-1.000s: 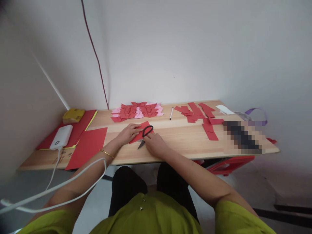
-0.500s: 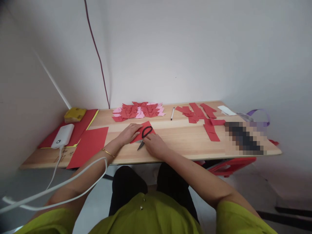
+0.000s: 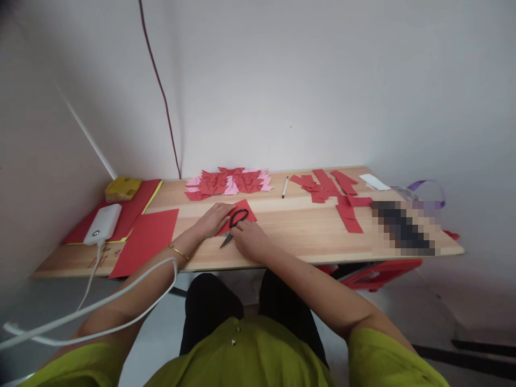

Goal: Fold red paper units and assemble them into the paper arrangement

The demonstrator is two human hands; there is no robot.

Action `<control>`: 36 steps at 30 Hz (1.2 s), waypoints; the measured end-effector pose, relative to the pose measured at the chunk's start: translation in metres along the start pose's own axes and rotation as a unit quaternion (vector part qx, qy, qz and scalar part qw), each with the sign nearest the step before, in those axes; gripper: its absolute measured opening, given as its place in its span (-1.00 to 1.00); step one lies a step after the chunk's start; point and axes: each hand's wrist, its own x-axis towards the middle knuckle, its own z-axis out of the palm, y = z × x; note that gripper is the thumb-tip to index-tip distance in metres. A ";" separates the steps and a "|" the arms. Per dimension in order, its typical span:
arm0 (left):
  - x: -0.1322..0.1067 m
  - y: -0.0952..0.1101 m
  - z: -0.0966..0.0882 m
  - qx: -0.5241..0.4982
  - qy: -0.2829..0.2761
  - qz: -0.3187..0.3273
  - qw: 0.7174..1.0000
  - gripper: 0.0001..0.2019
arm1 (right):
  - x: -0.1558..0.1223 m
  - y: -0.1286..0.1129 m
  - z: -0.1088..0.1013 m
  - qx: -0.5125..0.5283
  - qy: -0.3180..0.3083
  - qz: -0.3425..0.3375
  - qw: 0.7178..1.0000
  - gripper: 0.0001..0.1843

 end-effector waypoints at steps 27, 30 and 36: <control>-0.001 -0.003 0.000 0.060 -0.031 -0.048 0.997 -0.40 | -0.086 0.113 -0.051 -0.088 0.050 0.174 0.980 -0.75; -0.001 -0.002 -0.001 0.043 -0.022 -0.056 0.997 -0.37 | -0.072 0.106 -0.052 -0.061 0.083 0.153 0.983 -0.73; -0.003 -0.005 0.001 0.002 0.051 -0.106 0.993 -0.36 | -0.011 0.074 -0.043 0.034 0.043 0.092 0.994 -0.76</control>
